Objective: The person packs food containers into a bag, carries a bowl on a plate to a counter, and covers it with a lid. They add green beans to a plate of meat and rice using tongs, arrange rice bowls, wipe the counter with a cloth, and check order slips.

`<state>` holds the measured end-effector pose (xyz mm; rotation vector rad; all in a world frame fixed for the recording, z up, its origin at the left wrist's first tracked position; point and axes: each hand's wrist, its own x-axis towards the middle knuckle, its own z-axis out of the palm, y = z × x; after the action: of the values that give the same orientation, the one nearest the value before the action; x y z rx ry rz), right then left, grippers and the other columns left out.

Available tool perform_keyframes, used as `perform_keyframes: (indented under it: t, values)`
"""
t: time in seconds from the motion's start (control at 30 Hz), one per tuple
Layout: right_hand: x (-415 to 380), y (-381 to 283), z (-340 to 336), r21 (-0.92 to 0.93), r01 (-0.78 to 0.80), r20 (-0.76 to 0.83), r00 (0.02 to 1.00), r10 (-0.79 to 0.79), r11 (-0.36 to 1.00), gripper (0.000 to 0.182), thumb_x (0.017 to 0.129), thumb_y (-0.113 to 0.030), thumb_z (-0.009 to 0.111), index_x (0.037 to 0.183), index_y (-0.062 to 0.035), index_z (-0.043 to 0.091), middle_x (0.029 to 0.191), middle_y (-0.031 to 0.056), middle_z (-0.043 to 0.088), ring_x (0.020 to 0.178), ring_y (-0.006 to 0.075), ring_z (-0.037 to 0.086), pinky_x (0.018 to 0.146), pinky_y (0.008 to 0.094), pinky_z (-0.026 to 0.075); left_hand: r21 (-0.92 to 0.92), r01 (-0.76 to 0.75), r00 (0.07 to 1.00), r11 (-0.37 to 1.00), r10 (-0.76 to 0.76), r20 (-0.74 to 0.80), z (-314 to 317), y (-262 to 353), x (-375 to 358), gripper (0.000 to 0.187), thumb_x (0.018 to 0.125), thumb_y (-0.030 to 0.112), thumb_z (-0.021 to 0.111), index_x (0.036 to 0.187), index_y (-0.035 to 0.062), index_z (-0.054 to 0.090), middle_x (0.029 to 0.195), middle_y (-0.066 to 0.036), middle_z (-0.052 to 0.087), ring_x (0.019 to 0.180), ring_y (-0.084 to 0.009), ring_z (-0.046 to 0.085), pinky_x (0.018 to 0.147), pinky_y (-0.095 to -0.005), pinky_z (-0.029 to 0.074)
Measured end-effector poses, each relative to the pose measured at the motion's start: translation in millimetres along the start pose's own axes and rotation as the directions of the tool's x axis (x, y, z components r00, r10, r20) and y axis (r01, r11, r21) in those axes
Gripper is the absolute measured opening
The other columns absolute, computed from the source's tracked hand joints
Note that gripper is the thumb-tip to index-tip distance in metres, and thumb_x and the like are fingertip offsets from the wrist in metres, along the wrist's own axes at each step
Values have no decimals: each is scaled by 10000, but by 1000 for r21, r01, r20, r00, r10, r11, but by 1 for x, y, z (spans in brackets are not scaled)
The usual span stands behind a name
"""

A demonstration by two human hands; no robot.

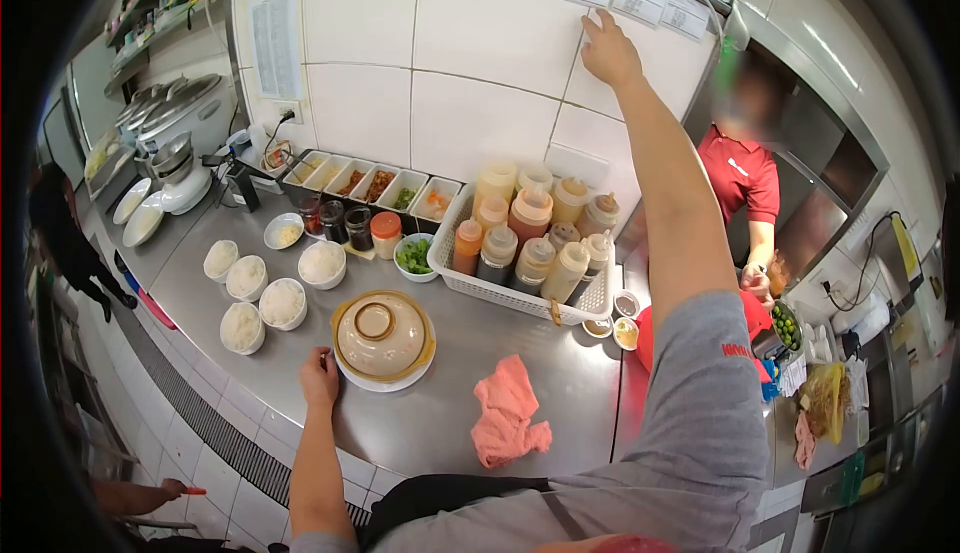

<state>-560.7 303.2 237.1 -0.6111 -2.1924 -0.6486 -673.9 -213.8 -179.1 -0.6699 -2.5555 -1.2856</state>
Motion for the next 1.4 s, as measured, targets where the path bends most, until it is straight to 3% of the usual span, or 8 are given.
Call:
perform_keyframes:
  t: [0.1,0.2,0.27,0.93,1.23,1.3,1.33,1.4]
  values:
    - [-13,17,-8,-86,-141,-92,987,133,986,504,744,-106,435,1243,-44,391,1377,87,265,1034,280,495,788,391,464,18,78,996,997,-79,49,-2,4,1,119,769,83,524,842,20,595,650,-175,590,579,-305,577,551,-373,447]
    - [-23,32,-16,-171,-250,30,966,259,953,515,750,-106,432,1256,-42,369,1378,76,263,1014,270,500,796,394,452,19,-88,994,996,89,-66,2,-3,1,109,787,109,548,814,15,596,573,-159,569,486,-245,543,483,-347,406]
    - [-24,35,-17,-174,-243,38,967,253,954,520,750,-105,432,1261,-43,363,1382,67,257,1020,264,498,806,394,443,14,22,999,1000,-22,46,-3,2,2,115,766,82,523,830,18,594,658,-181,591,592,-321,577,558,-379,448]
    - [-30,37,-5,-151,-172,20,984,177,973,566,710,-107,475,1254,3,363,1395,93,233,1069,284,451,830,371,453,8,20,1000,1000,-20,-14,-1,-6,0,137,751,85,526,850,31,604,680,-169,599,622,-312,585,589,-379,461]
    - [-38,6,-1,-145,-179,59,980,189,973,554,726,-148,525,1258,-71,391,1388,159,212,1165,390,358,893,425,417,0,74,997,997,-74,28,-6,2,-1,142,756,96,527,857,31,602,709,-175,603,641,-317,587,599,-384,461]
    - [-38,-26,15,147,-170,45,985,165,974,506,734,-228,582,1200,-75,459,1352,181,278,1174,375,357,911,461,387,5,85,996,996,-85,13,-6,5,-1,142,759,101,528,862,36,601,717,-177,604,648,-318,589,602,-386,461]
    - [-45,-49,28,244,39,-53,998,-27,969,475,737,-292,611,1146,-74,507,1290,182,369,1170,334,375,938,432,362,4,92,996,996,-92,20,-7,8,-1,143,761,107,531,866,43,603,724,-178,606,655,-321,590,606,-386,462]
    - [-87,-136,-23,791,-48,211,957,-199,610,453,744,-285,619,1130,-72,514,1190,150,470,1104,284,448,935,358,367,2,105,994,995,-105,21,-9,8,-1,143,762,113,534,870,50,604,731,-179,607,662,-324,590,609,-386,463]
